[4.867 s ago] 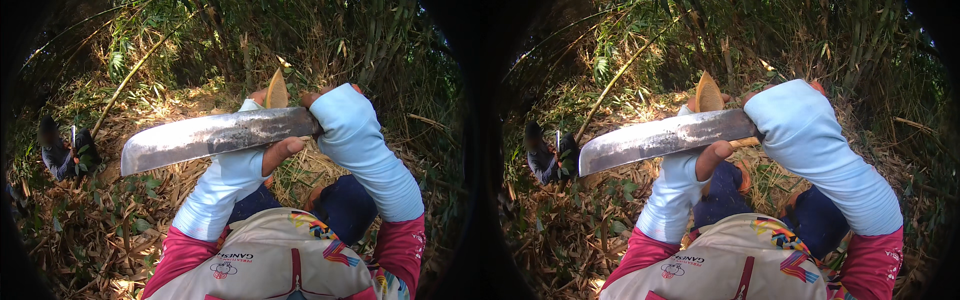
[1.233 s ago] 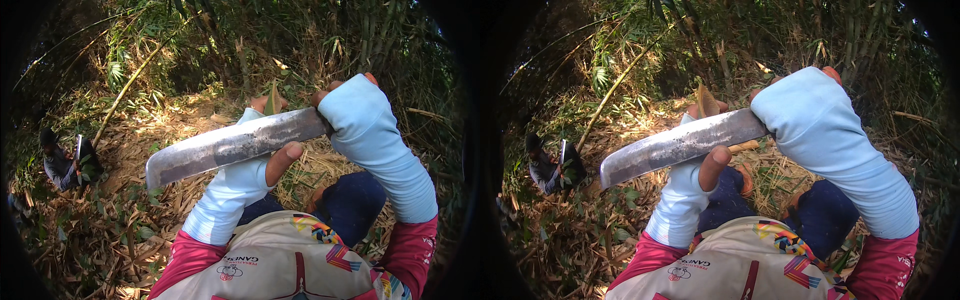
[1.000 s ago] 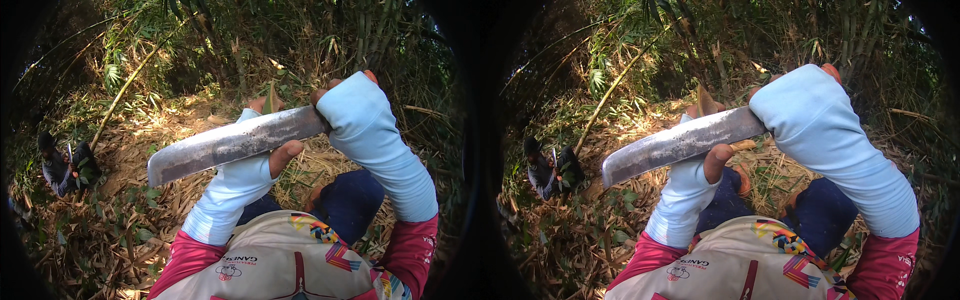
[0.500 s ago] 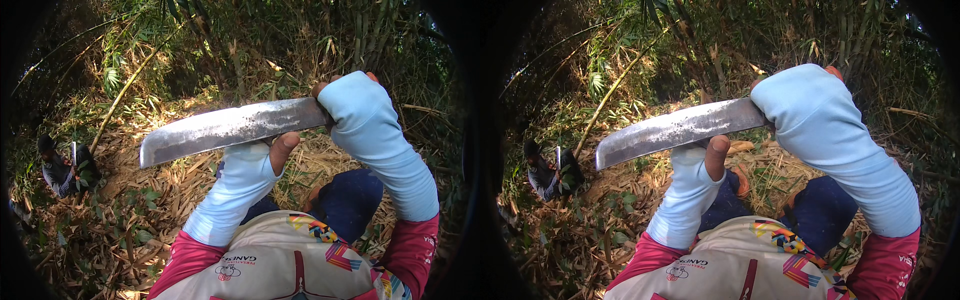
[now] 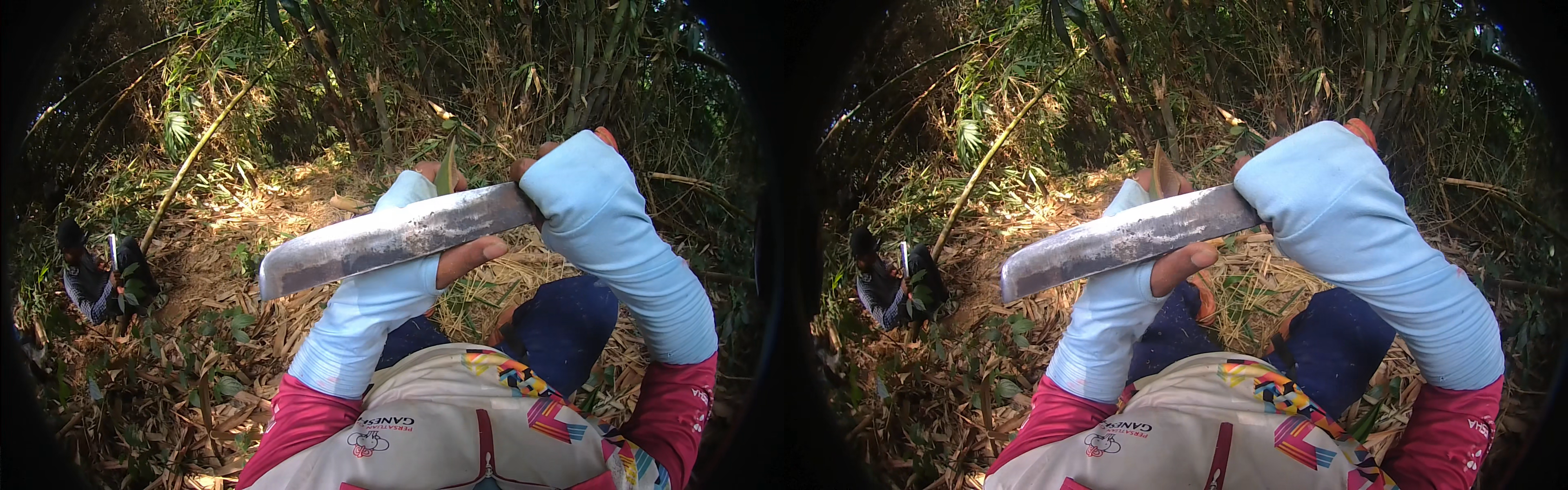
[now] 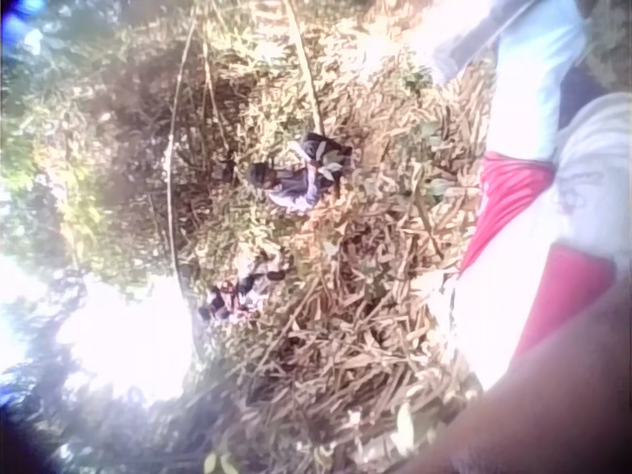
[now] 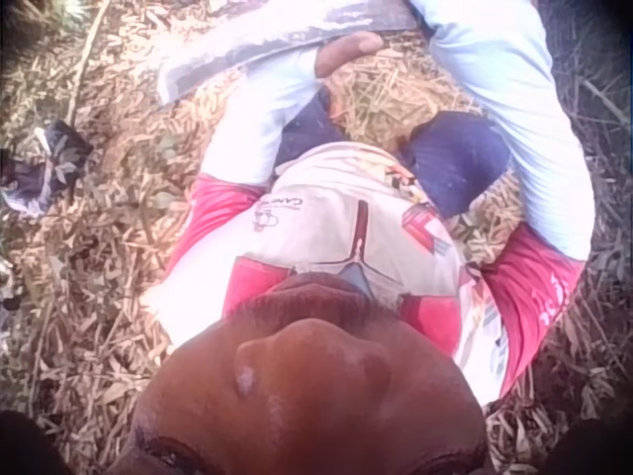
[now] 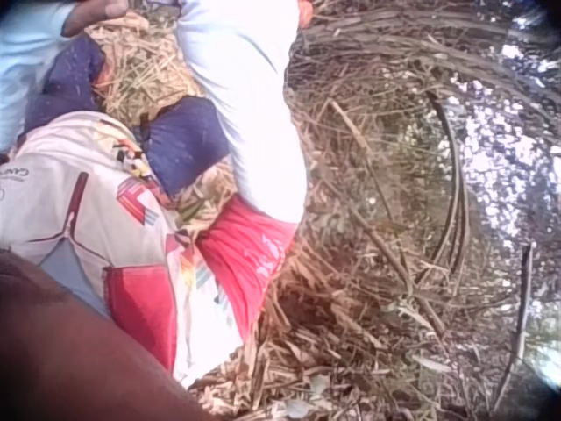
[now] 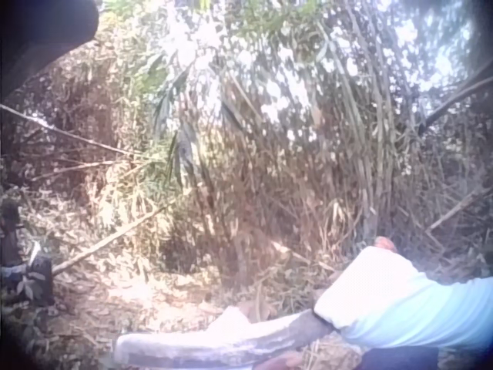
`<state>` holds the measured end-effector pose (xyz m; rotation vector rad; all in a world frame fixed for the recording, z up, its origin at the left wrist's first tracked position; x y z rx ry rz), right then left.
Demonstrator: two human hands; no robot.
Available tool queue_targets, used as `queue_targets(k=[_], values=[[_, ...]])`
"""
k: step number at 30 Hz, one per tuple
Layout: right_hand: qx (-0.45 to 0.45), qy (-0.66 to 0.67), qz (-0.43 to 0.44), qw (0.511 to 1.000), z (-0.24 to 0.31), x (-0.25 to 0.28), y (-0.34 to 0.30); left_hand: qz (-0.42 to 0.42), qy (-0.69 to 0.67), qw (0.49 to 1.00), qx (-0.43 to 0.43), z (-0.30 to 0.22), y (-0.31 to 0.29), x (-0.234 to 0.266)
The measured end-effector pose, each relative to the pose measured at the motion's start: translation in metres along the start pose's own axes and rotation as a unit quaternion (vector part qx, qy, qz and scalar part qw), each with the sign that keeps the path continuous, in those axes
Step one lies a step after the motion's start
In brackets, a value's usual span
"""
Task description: The person sits on the ground in a bamboo forest and uses a large machete to shave the outer layer off a piece of bamboo. They hold the bamboo in their left hand and repeatedly strike it with the machete in their right hand to remove the outer skin.
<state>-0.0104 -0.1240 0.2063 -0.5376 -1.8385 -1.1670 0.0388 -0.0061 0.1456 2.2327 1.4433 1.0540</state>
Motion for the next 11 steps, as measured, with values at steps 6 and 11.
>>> queue_targets(k=[6,11], values=[[0.003,-0.015,-0.008,1.000,0.002,0.001,-0.001,-0.001,-0.025,0.999,0.022,0.006,0.002,-0.009],[-0.024,-0.034,0.010,0.999,-0.002,-0.002,-0.002,-0.001,-0.058,0.997,0.054,0.021,0.002,-0.017]])
Point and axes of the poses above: each hand's wrist, its own y-axis towards the middle knuckle, its own x-axis out of the back of the hand, z = x × y, the point moved 10 cm from there along y, towards the middle knuckle, and after that the axes turned 13 degrees about y, right-handed, at the moved point
